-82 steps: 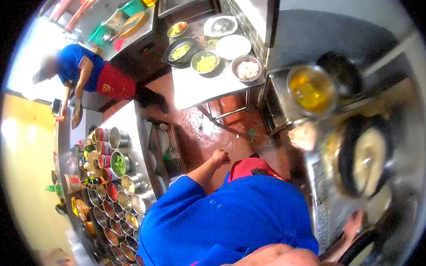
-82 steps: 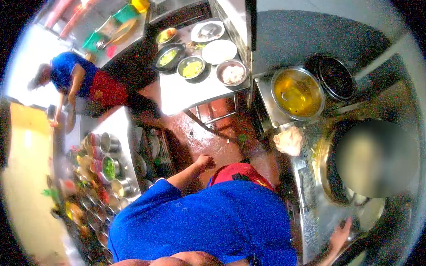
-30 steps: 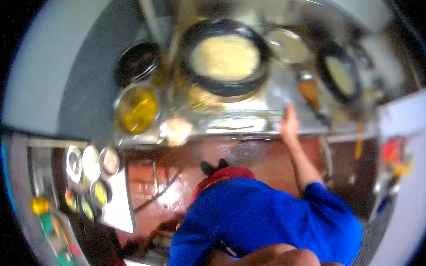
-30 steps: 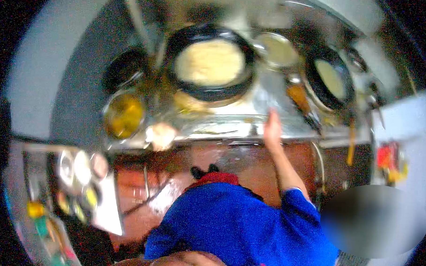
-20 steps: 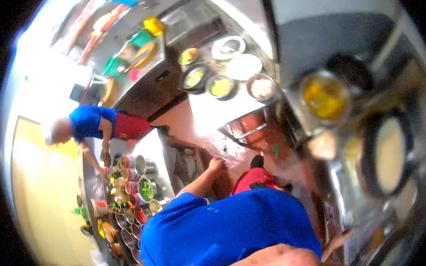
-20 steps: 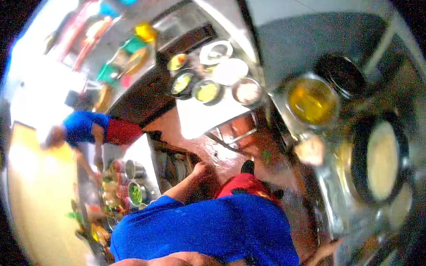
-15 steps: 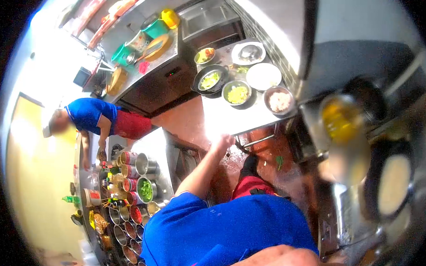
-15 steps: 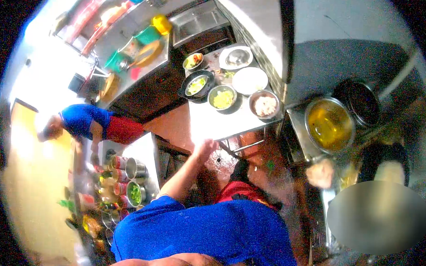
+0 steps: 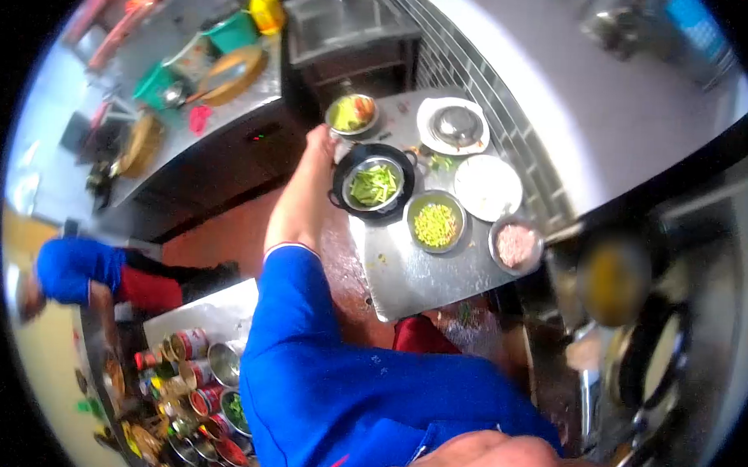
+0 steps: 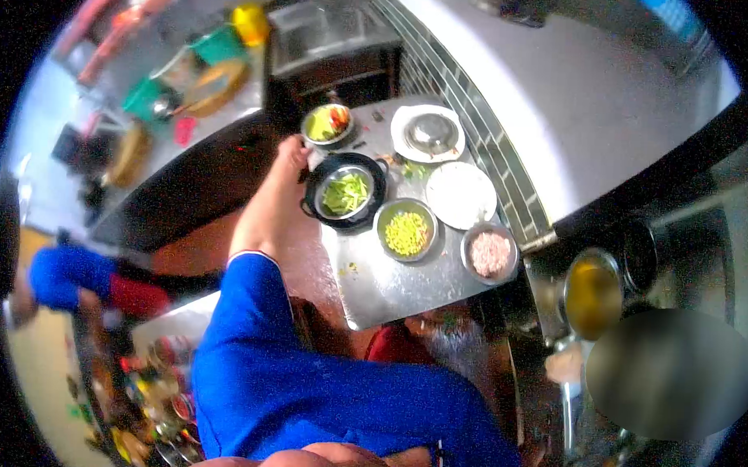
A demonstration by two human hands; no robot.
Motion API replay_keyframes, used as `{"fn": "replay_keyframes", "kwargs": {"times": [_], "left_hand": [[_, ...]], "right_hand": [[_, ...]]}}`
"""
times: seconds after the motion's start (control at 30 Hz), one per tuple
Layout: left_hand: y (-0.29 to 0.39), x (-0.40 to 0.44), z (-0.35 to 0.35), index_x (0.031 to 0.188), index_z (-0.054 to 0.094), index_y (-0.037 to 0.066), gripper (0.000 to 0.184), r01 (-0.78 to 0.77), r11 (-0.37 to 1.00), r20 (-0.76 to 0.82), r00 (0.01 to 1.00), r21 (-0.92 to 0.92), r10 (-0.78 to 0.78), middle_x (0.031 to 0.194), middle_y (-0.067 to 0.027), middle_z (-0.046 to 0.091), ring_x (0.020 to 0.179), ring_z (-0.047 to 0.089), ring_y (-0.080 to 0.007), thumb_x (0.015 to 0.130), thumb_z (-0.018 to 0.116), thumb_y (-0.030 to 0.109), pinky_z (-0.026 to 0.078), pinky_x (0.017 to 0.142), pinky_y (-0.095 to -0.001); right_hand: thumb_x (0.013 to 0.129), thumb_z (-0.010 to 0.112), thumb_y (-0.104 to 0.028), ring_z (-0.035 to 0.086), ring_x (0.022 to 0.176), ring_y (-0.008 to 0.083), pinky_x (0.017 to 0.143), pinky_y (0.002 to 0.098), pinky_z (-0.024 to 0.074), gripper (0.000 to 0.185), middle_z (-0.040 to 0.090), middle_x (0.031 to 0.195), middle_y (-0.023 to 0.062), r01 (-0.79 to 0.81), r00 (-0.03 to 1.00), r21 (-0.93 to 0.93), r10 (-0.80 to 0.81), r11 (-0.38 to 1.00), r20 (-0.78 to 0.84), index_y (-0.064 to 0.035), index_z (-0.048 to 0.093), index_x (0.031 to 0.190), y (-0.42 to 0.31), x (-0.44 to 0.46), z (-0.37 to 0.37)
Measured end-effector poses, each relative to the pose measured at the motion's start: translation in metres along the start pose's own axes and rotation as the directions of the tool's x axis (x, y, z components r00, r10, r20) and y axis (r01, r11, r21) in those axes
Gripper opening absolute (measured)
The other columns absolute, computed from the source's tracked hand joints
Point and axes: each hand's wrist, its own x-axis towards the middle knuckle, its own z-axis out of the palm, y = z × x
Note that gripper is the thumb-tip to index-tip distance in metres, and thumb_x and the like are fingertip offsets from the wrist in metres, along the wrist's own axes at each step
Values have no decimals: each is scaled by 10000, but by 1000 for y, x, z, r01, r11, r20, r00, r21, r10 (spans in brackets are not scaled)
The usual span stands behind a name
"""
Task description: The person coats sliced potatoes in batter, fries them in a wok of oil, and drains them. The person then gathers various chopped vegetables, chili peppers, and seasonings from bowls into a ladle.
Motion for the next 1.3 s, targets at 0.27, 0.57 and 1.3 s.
{"fn": "replay_keyframes", "kwargs": {"times": [0.27,0.57,1.3], "left_hand": [[-26,42,18,1017,596,-19,208,50,984,10,999,174,-52,964,-169,626,812,638,-314,842,484,-8,569,691,-481],[2,-87,2,1095,601,-22,418,-240,937,460,882,254,102,926,-126,629,774,619,-263,891,566,341,508,664,-384],[-421,-734,-26,1200,511,-4,433,52,711,684,230,702,-692,1143,-137,590,1015,601,-279,776,578,55,540,815,-402]], "right_hand": [[932,527,-390,534,877,252,730,404,458,440,594,1046,146,-204,969,77,190,976,156,5,554,1125,14,-30,-39],[944,488,-430,535,851,206,746,405,451,479,606,1010,122,-296,912,-60,301,953,279,1,600,1120,84,-55,-40],[805,666,-161,653,907,284,783,387,519,293,675,971,162,-621,674,474,734,625,-84,-33,647,1068,376,-334,105]]}}
